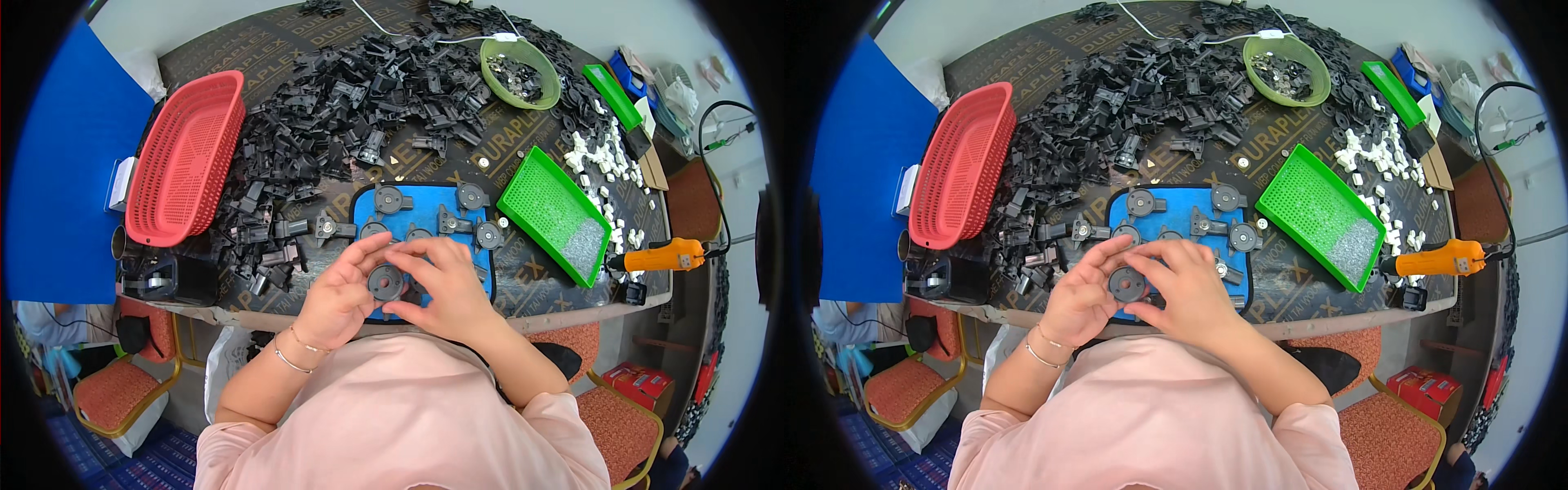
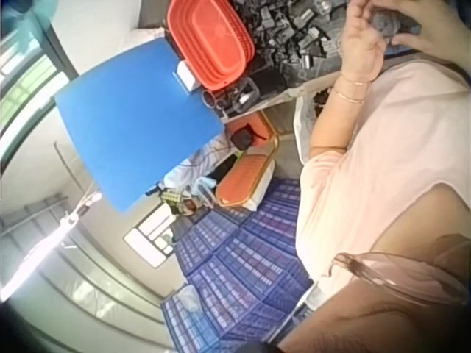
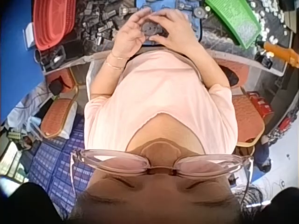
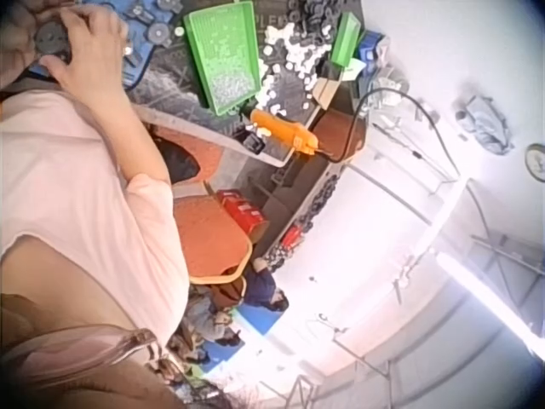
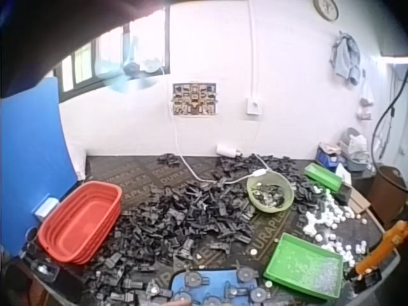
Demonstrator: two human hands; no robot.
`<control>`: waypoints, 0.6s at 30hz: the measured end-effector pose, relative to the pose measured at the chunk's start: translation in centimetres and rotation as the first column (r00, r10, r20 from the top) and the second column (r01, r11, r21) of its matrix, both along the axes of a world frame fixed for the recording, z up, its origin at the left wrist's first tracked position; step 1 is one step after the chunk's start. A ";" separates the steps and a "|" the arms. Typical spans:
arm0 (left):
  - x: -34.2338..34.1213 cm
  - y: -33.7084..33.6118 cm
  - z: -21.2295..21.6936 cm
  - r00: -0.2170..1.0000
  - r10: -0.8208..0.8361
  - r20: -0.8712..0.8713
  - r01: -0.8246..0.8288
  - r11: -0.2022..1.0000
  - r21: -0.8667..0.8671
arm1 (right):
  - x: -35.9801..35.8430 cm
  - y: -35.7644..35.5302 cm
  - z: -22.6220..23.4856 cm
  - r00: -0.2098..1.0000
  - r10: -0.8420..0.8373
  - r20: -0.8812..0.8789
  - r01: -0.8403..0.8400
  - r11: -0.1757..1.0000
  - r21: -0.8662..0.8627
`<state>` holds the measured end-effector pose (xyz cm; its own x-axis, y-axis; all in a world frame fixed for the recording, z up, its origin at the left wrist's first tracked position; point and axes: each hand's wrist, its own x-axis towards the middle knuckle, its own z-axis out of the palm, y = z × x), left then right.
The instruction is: Assembling small mechanical components using an electric screwdriver on a factory workbench.
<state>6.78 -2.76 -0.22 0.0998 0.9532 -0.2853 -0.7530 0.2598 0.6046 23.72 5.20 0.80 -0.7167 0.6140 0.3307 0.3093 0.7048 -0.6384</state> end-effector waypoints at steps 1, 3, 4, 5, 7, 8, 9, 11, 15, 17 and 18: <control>0.1 0.0 0.1 1.000 0.003 0.000 -0.003 1.000 0.001 | -0.1 0.0 0.0 0.999 0.027 0.034 -0.028 0.999 0.029; 0.0 -0.1 0.3 1.000 -0.005 0.020 0.005 1.000 0.019 | -0.1 0.0 0.0 0.999 0.032 0.034 -0.033 0.999 0.029; 0.0 -0.2 0.4 1.000 -0.003 0.020 0.003 1.000 0.021 | -0.1 -0.1 0.0 0.999 0.033 0.034 -0.034 0.999 0.027; 0.0 -0.2 0.2 1.000 0.015 -0.010 -0.015 1.000 0.016 | -0.1 -0.1 0.0 0.999 0.038 0.035 -0.039 0.999 0.023; -0.1 -0.2 -0.4 0.999 0.035 -0.040 -0.035 0.999 0.008 | -0.1 -0.2 0.2 0.996 -0.060 0.065 0.056 0.996 0.067; -0.3 -0.4 -0.9 0.982 0.004 -0.189 -0.011 0.999 -0.037 | -0.1 -0.3 0.2 0.996 -0.060 0.066 0.055 0.996 0.069; -0.4 -0.5 -1.2 0.942 -0.034 -0.333 0.006 0.996 -0.085 | 0.0 -0.4 0.1 0.996 -0.049 0.081 0.043 0.996 0.074; -0.4 -0.5 -1.3 0.935 -0.026 -0.355 0.007 0.998 -0.055 | 0.0 -0.4 0.2 0.995 -0.038 0.096 0.030 0.996 0.080; -1.4 -0.2 -1.2 0.885 -0.131 -0.447 0.133 0.991 -0.025 | 0.3 0.4 0.8 0.981 0.194 -0.017 -0.193 0.961 -0.198; -1.3 0.1 -0.9 0.872 -0.150 -0.465 0.181 0.983 0.022 | 0.6 0.7 1.0 0.957 0.286 -0.051 -0.287 0.900 -0.328; -1.2 0.3 -0.7 0.858 -0.168 -0.485 0.228 0.971 0.067 | 0.7 0.8 1.1 0.956 0.293 0.010 -0.277 0.915 -0.294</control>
